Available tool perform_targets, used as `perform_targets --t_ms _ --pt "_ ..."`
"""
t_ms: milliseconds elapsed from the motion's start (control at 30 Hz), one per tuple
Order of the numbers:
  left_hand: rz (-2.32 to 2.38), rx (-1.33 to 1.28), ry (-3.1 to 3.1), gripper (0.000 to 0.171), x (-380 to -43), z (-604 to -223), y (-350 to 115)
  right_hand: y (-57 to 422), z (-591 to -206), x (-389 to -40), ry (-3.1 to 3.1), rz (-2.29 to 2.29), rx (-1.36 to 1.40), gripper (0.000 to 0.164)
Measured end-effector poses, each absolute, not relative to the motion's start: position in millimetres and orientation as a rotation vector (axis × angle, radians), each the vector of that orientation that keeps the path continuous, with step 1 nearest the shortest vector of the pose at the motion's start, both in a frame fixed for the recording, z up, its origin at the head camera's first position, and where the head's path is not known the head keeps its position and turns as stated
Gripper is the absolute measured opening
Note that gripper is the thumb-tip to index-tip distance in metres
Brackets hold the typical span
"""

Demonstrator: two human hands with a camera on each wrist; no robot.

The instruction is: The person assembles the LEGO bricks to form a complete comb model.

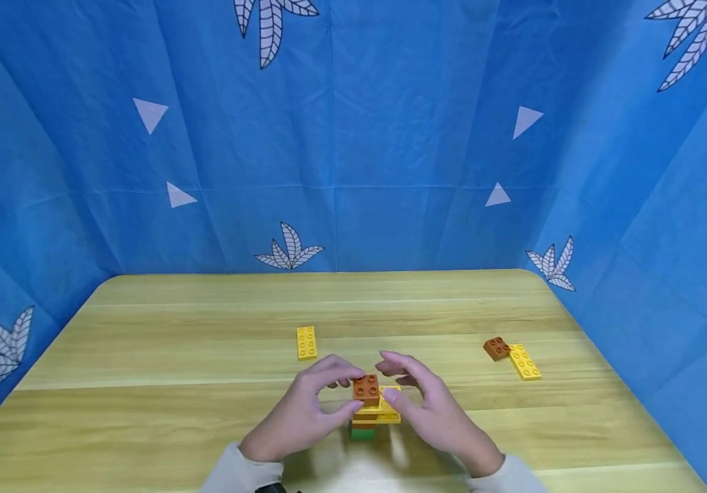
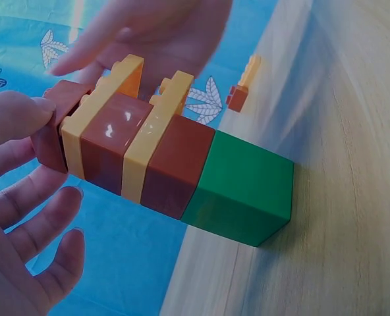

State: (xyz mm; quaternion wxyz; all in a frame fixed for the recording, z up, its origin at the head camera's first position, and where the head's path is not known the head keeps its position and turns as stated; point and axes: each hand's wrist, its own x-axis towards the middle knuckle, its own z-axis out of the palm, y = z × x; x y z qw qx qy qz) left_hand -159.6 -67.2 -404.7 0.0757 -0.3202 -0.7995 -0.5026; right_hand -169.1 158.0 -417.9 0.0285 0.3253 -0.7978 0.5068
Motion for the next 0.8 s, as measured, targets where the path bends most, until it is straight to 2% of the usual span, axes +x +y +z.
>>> perform_targets --t_ms 133,300,800 --pt "-1.486 -0.968 -2.383 0.032 -159.8 -404.3 -67.9 146.8 -410.6 -162.5 -2.382 1.543 0.998 0.036" --pt "-1.478 -0.975 -2.373 0.031 -160.4 -404.4 -68.2 140.5 -406.9 -158.7 -2.383 1.519 0.991 0.030" --pt "-1.492 -0.976 -2.406 0.033 -158.5 -403.2 -68.5 141.8 -410.7 -160.1 -2.282 1.595 1.070 0.030"
